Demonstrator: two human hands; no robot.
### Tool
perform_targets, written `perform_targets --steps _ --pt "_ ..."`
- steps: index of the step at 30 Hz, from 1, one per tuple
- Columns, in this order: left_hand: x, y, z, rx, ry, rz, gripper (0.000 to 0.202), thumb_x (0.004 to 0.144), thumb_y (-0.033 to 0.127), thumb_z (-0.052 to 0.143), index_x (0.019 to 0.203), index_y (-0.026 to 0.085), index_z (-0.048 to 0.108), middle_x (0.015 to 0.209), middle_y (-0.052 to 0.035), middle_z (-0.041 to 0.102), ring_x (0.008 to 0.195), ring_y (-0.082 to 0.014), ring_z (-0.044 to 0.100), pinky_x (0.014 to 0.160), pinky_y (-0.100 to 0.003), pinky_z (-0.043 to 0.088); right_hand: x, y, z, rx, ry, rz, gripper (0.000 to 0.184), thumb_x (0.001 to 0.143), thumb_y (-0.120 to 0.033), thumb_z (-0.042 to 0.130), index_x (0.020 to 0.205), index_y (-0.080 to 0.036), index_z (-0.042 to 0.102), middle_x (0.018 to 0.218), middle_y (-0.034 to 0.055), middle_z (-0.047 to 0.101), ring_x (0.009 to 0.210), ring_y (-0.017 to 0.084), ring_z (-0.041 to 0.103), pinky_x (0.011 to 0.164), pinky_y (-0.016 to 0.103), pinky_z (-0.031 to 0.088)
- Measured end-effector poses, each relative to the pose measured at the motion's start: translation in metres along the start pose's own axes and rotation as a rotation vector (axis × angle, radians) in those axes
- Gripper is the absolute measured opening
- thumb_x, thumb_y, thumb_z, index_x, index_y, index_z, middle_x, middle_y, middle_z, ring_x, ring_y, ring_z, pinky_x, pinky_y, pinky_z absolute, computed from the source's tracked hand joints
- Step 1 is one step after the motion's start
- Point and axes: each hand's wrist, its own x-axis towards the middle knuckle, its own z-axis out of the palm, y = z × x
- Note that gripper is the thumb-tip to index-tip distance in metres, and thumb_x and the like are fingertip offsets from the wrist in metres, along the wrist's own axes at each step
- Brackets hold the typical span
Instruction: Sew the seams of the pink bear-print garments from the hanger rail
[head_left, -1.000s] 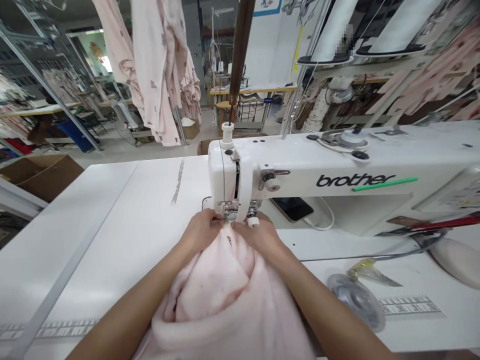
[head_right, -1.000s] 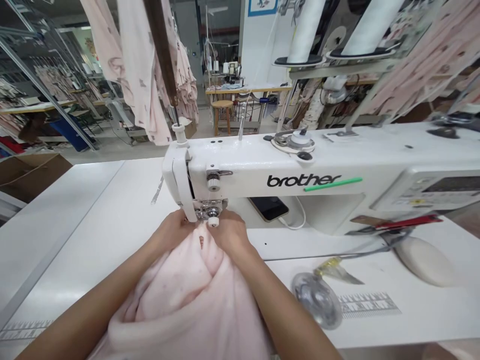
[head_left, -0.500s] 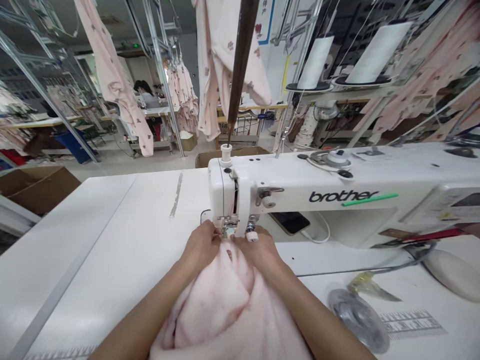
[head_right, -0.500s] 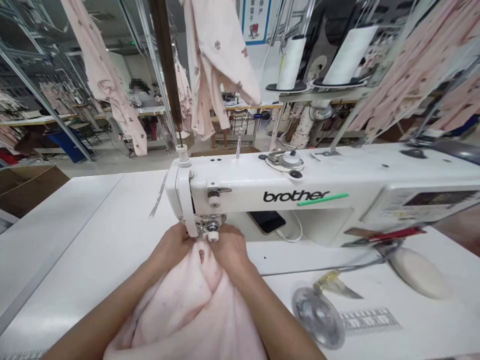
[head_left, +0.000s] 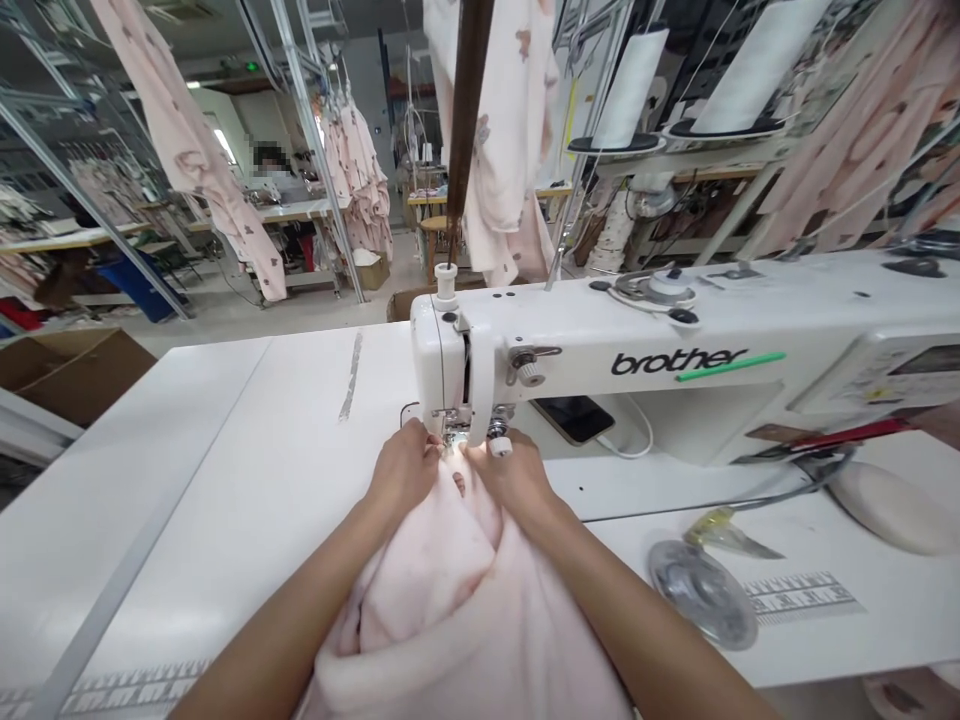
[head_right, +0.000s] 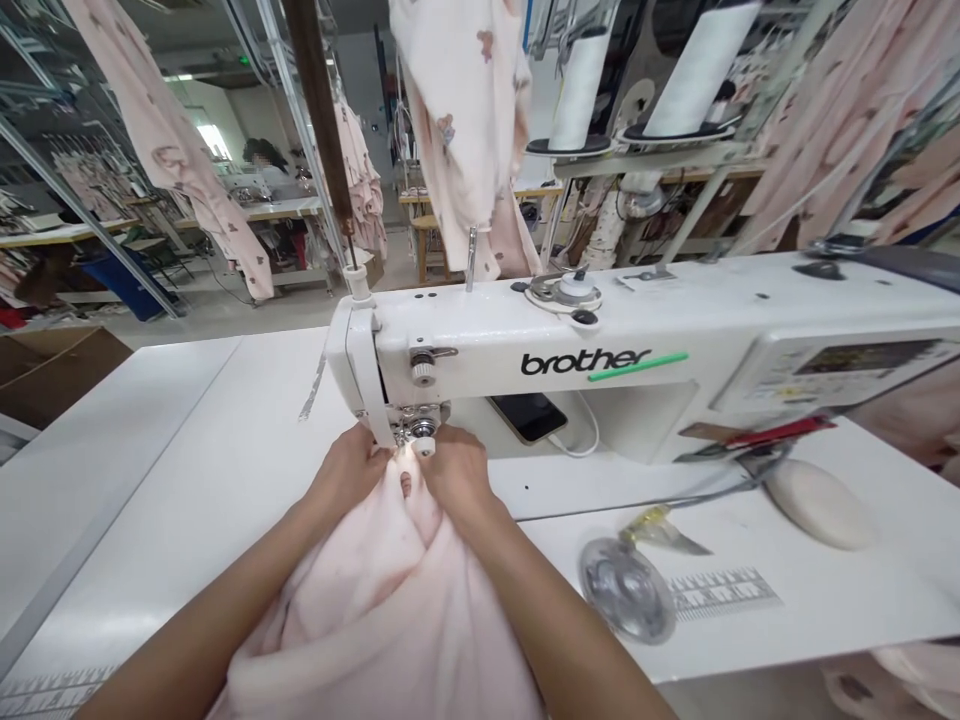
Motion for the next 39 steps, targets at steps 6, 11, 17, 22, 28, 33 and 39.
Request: perform_targets --steps 6,11,17,22,28,33,39 --pt "0.002 -0.001 0.002 0.026 0.024 -0.007 0.013 0.078 0.011 0.042 0.084 0.015 0.053 0.086 -0.0067 0.06 0.084 -0.0215 0.058 0.066 -0.028 0.038 0.002 -0.001 0.002 -0.003 0.021 -0.004 0.016 0.079 -0.028 0.051 0.076 -0.016 0.062 0.076 0.0069 0.064 0.064 0.018 0.055 0.053 0.024 0.034" --pt "0.004 -0.002 0.003 0.033 0.053 0.033 0.016 0.08 0.013 0.041 0.09 0.015 0.054 0.093 -0.0082 0.06 0.087 -0.0226 0.058 0.068 -0.029 0.04 0.003 0.001 0.005 0.003 0.033 -0.025 0.018 0.081 -0.028 0.049 0.074 -0.016 0.06 0.079 0.0073 0.064 0.07 0.019 0.057 0.056 0.025 0.034" --pt "0.004 -0.003 0.0 -0.024 0.03 0.045 0.015 0.08 0.017 0.041 0.086 0.016 0.055 0.088 -0.0063 0.06 0.083 -0.0213 0.058 0.066 -0.028 0.041 0.004 0.002 0.006 0.043 0.028 -0.037 0.014 0.079 -0.022 0.05 0.073 -0.014 0.06 0.079 0.01 0.064 0.072 0.022 0.057 0.058 0.027 0.035" --pt "0.005 -0.006 -0.003 -0.045 0.041 0.06 0.019 0.078 0.015 0.042 0.091 0.018 0.056 0.092 -0.0054 0.06 0.086 -0.0208 0.057 0.071 -0.029 0.042 -0.002 0.011 -0.005 0.166 -0.009 -0.14 0.023 0.084 -0.035 0.045 0.09 -0.017 0.058 0.083 0.0067 0.065 0.074 0.02 0.058 0.061 0.026 0.038" --pt "0.008 -0.01 -0.002 -0.106 0.039 0.087 0.023 0.077 0.014 0.043 0.093 0.019 0.059 0.096 -0.0051 0.062 0.088 -0.0207 0.058 0.074 -0.028 0.043 -0.002 0.021 -0.009 0.226 -0.029 -0.221 0.032 0.088 -0.035 0.027 0.095 -0.016 0.051 0.09 0.0093 0.062 0.083 0.023 0.055 0.07 0.029 0.038" --pt "0.009 -0.013 0.0 -0.117 0.048 0.125 0.026 0.076 0.014 0.042 0.095 0.018 0.059 0.099 -0.0061 0.062 0.093 -0.0215 0.057 0.077 -0.029 0.043 -0.001 0.019 -0.006 0.24 -0.034 -0.194 0.025 0.085 -0.032 0.03 0.09 -0.016 0.048 0.084 0.0086 0.06 0.076 0.023 0.054 0.065 0.029 0.036" --pt "0.008 -0.013 -0.001 -0.119 0.019 0.114 0.025 0.076 0.014 0.042 0.093 0.017 0.059 0.097 -0.0063 0.062 0.093 -0.0215 0.057 0.077 -0.029 0.043 -0.002 0.018 -0.008 0.264 -0.038 -0.177 0.02 0.084 -0.032 0.032 0.085 -0.018 0.047 0.081 0.0065 0.06 0.074 0.021 0.053 0.064 0.027 0.035"
